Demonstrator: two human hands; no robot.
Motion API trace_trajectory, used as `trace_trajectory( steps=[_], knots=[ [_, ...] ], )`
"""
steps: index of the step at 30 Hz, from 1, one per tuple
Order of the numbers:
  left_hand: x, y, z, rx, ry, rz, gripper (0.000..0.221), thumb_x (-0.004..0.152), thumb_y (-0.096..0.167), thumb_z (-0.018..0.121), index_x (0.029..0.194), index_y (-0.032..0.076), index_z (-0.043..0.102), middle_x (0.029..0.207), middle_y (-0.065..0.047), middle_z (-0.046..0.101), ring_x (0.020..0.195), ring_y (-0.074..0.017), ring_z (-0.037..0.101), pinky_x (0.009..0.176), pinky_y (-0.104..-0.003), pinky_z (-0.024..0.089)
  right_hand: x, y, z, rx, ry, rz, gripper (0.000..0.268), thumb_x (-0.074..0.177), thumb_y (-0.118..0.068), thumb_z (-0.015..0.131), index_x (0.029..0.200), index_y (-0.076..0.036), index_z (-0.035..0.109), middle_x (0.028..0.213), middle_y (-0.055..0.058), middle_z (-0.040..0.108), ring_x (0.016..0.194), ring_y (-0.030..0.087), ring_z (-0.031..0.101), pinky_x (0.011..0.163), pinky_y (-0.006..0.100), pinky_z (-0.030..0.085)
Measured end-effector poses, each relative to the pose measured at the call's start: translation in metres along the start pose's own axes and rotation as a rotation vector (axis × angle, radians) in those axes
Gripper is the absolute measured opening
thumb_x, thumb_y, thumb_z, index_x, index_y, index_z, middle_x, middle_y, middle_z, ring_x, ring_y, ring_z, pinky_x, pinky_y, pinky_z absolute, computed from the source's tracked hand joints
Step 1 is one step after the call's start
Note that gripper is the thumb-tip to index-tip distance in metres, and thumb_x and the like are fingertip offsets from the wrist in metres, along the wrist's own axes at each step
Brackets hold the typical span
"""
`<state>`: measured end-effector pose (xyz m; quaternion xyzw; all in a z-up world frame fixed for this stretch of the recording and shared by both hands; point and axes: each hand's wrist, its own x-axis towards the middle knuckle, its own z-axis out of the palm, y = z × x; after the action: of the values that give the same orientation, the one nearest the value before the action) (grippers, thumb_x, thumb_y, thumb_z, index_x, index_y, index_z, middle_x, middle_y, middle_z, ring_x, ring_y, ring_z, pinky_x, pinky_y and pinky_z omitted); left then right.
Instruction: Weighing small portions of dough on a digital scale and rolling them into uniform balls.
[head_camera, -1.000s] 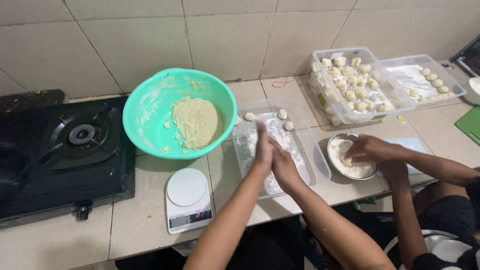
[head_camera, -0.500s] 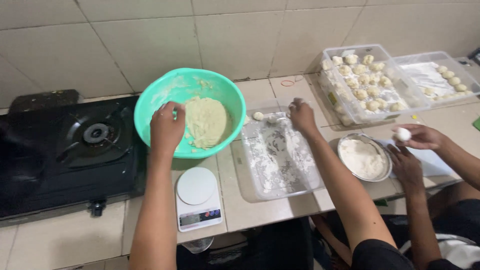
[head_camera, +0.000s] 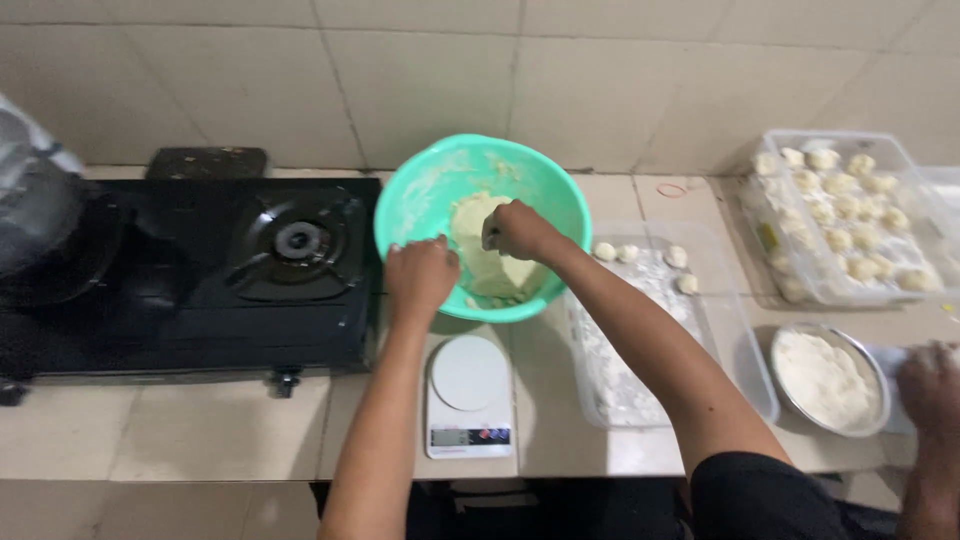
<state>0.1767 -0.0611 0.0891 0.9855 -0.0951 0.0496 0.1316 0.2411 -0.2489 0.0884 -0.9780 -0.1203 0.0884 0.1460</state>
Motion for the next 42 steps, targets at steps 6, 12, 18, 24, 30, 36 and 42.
trace_trajectory(
  steps=[6,12,18,24,30,36,42],
  knots=[
    [0.003,0.001,-0.004,-0.037,-0.082,-0.012,0.042,0.094,0.029,0.043,0.117,0.014,0.074,0.099,-0.008,0.079,0.101,-0.0337,0.075,0.099,-0.054,0.044,0.105,-0.005,0.066,-0.215,-0.201,-0.263,0.022,0.091,-0.005,0.065,0.111,0.000,0.071,0.113,0.025,0.070,0.106,0.045,0.072,0.090,0.056,0.061],
    [-0.005,0.008,-0.028,-0.190,-0.121,-0.119,0.049,0.096,0.017,0.039,0.132,-0.005,0.063,0.092,-0.019,0.078,0.095,-0.0376,0.075,0.110,-0.050,0.038,0.096,-0.020,0.098,-0.364,-0.191,-0.553,0.019,0.090,-0.018,0.065,0.102,-0.004,0.070,0.101,0.019,0.071,0.094,0.039,0.073,0.085,0.053,0.062],
    [0.004,0.007,-0.013,-0.184,-0.145,-0.219,0.046,0.095,0.012,0.034,0.124,-0.008,0.065,0.097,-0.019,0.078,0.100,-0.0381,0.075,0.110,-0.046,0.040,0.051,0.031,0.116,-0.550,-0.175,-0.833,0.025,0.089,-0.034,0.065,0.090,-0.009,0.069,0.088,0.012,0.071,0.080,0.032,0.073,0.079,0.049,0.063],
    [0.009,0.006,-0.007,-0.183,-0.132,-0.242,0.043,0.094,0.007,0.035,0.116,-0.009,0.068,0.089,-0.020,0.077,0.094,-0.0376,0.076,0.111,-0.046,0.040,0.023,0.036,0.106,-0.859,-0.149,-1.003,0.014,0.095,-0.026,0.058,0.091,-0.014,0.063,0.083,0.004,0.072,0.074,0.026,0.074,0.066,0.048,0.061],
    [0.004,0.015,-0.012,-0.166,-0.144,-0.243,0.041,0.094,0.007,0.035,0.113,-0.008,0.069,0.088,-0.018,0.077,0.094,-0.0359,0.076,0.113,-0.045,0.039,0.015,0.035,0.105,-0.844,-0.199,-0.943,0.018,0.092,-0.030,0.059,0.086,-0.016,0.068,0.075,0.000,0.067,0.066,0.023,0.071,0.060,0.046,0.060],
    [0.011,0.009,0.002,-0.183,-0.089,-0.224,0.035,0.095,0.006,0.039,0.098,-0.005,0.072,0.080,-0.017,0.075,0.089,-0.0351,0.076,0.112,-0.046,0.040,0.002,0.021,0.082,-0.927,-0.275,-0.824,0.014,0.090,-0.030,0.066,0.089,-0.019,0.076,0.088,-0.001,0.075,0.083,0.019,0.073,0.073,0.039,0.058],
    [0.009,0.011,0.000,-0.185,-0.064,-0.216,0.034,0.095,0.006,0.040,0.093,-0.004,0.073,0.077,-0.019,0.074,0.087,-0.0340,0.075,0.112,-0.046,0.040,-0.016,0.006,0.046,-0.796,-0.262,-0.653,0.041,0.091,-0.051,0.062,0.097,-0.014,0.079,0.107,0.008,0.073,0.105,0.024,0.068,0.085,0.040,0.057]
  ],
)
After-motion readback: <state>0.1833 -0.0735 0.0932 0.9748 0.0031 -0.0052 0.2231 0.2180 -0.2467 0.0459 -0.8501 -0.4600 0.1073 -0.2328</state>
